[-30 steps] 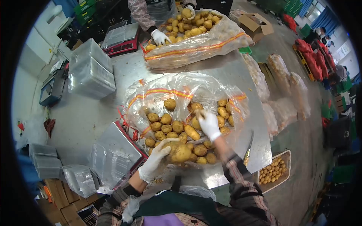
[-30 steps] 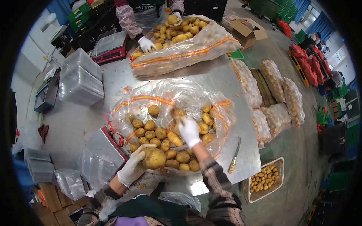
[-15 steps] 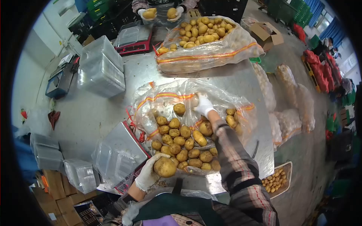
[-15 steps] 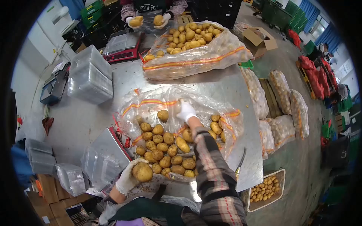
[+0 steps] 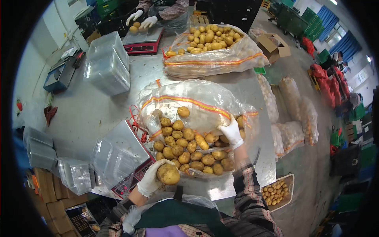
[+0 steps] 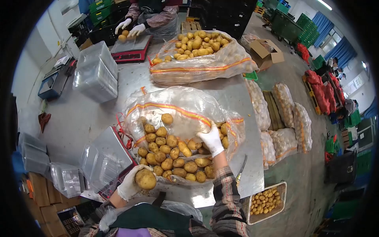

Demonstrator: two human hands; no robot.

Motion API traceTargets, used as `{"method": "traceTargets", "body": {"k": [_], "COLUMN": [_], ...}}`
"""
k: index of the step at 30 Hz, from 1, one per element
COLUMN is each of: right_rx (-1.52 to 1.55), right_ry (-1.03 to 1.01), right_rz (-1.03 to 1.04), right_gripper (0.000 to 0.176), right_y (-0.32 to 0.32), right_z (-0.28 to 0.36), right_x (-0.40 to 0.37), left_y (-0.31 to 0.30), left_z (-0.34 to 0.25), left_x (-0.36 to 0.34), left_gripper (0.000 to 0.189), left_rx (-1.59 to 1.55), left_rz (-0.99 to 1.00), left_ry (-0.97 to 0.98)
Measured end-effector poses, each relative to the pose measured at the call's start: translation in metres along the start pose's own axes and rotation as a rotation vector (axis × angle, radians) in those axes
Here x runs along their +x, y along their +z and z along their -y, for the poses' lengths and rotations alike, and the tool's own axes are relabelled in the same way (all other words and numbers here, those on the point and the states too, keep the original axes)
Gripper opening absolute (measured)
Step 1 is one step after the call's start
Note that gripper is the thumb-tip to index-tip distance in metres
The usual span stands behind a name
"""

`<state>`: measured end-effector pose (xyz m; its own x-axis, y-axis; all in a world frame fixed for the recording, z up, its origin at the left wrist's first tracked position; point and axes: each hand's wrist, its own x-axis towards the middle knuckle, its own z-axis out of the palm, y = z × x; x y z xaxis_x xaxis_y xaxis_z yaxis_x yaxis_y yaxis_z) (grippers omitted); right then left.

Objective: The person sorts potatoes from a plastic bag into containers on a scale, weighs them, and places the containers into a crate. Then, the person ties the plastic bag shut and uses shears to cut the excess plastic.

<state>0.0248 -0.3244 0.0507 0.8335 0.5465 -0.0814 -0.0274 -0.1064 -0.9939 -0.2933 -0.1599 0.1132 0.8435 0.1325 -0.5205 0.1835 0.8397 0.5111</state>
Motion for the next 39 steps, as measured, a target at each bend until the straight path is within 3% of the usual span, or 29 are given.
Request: {"method": "traceTargets", "body": {"k": [1, 4, 5, 8, 12, 13, 16, 17, 20, 24, 25, 28, 32, 33, 36, 37, 39], "right_rx": [0.085, -0.036, -0.326, -0.81, -0.651, -0.523, 0.281, 0.458, 0.875, 0.722, 0.508, 0.6, 1.301, 1.466, 1.336, 1.178, 0.977], "right_ry": [0.057, 0.044, -0.049, 0.006, 0.197, 0.192, 0.281, 0.417, 0.508, 0.658, 0.672, 0.59, 0.637, 0.684, 0.729, 0.741, 0.619], "right_rz": [0.007, -0.014, -0.036, 0.181, 0.393, 0.439, 0.363, 0.306, 0.253, 0.212, 0.072, 0.039, 0.296, 0.477, 0.516, 0.386, 0.426], "right_gripper": [0.078, 0.077, 0.079, 0.082, 0.089, 0.077, 0.058, 0.047, 0.041, 0.043, 0.042, 0.04, 0.057, 0.063, 0.064, 0.062, 0.06], "right_y": [-0.004, -0.005, -0.007, -0.008, -0.026, -0.033, -0.05, -0.054, -0.05, -0.041, -0.033, -0.023, 0.011, 0.023, 0.056, 0.072, 0.099], "right_z": [0.014, 0.012, 0.015, 0.056, 0.066, 0.051, 0.01, -0.009, -0.008, -0.006, -0.001, 0.01, 0.048, 0.06, 0.072, 0.082, 0.078], "right_x": [-0.004, 0.004, 0.006, 0.014, 0.024, 0.027, 0.007, 0.006, -0.022, -0.029, -0.039, -0.074, -0.121, -0.126, -0.143, -0.148, -0.152], "left_y": [0.001, -0.001, -0.001, 0.007, 0.01, 0.012, 0.007, 0.004, -0.005, 0.001, 0.003, 0.003, 0.005, 0.007, 0.019, 0.022, 0.023], "left_z": [-0.001, 0.002, 0.004, 0.002, 0.0, -0.001, 0.002, 0.005, 0.012, 0.015, 0.014, 0.014, 0.015, 0.014, 0.007, 0.005, 0.004], "left_x": [-0.001, -0.001, -0.001, -0.004, -0.007, -0.008, -0.01, -0.009, -0.006, -0.009, -0.01, -0.015, -0.021, -0.023, -0.03, -0.034, -0.041], "left_gripper": [0.032, 0.032, 0.032, 0.033, 0.033, 0.033, 0.032, 0.032, 0.032, 0.032, 0.032, 0.032, 0.032, 0.032, 0.027, 0.026, 0.022], "left_rx": [-0.014, -0.023, -0.021, -0.013, -0.028, -0.045, -0.061, -0.063, -0.117, -0.078, -0.081, -0.091, -0.085, -0.054, 0.159, 0.25, 0.416], "left_rz": [0.001, -0.021, -0.033, -0.018, -0.046, -0.05, -0.036, -0.026, -0.022, -0.062, -0.053, -0.034, 0.003, 0.014, 0.022, 0.021, 0.013], "left_ry": [-0.014, -0.035, -0.037, -0.031, -0.04, -0.044, -0.021, -0.007, -0.049, -0.048, -0.057, -0.069, -0.034, -0.012, 0.092, 0.112, 0.127]}}
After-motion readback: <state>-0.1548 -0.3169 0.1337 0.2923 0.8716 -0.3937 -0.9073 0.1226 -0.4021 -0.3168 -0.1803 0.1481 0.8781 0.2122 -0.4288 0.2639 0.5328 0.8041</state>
